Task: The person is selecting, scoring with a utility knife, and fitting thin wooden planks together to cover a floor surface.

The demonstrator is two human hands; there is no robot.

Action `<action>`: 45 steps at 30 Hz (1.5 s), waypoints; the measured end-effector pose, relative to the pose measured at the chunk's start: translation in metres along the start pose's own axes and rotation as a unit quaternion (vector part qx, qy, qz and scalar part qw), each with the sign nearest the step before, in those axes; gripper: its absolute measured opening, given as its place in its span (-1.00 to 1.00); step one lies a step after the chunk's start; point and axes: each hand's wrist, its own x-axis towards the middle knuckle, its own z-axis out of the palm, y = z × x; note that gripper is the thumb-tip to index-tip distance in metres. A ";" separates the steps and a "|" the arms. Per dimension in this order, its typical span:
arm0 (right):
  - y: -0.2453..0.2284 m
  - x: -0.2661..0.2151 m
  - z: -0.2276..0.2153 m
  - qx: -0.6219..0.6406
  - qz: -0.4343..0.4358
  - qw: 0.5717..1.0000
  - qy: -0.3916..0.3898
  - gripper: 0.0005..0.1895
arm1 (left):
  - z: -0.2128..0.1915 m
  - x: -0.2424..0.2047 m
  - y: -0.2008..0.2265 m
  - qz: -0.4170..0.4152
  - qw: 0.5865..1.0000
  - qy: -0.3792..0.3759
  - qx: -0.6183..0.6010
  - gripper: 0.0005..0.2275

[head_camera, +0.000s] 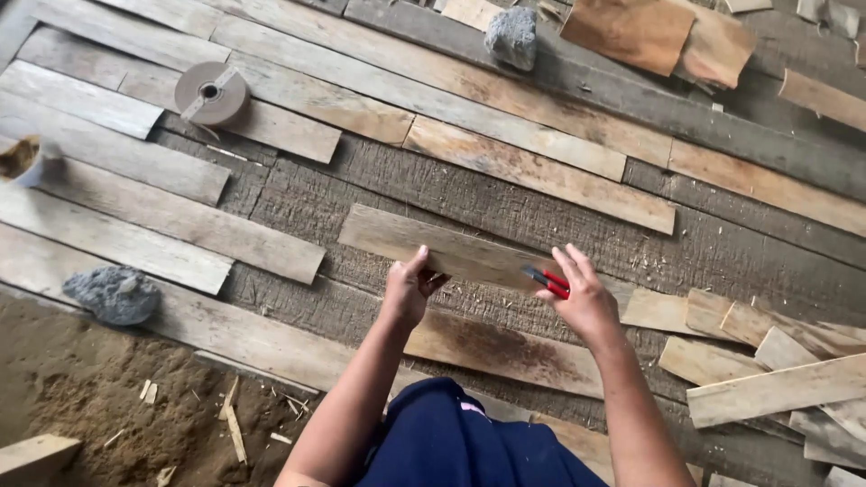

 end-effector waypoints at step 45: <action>-0.052 0.181 0.060 -0.125 -0.013 0.992 0.029 -0.09 | -0.049 0.178 0.184 0.504 0.438 0.158 0.728 -0.63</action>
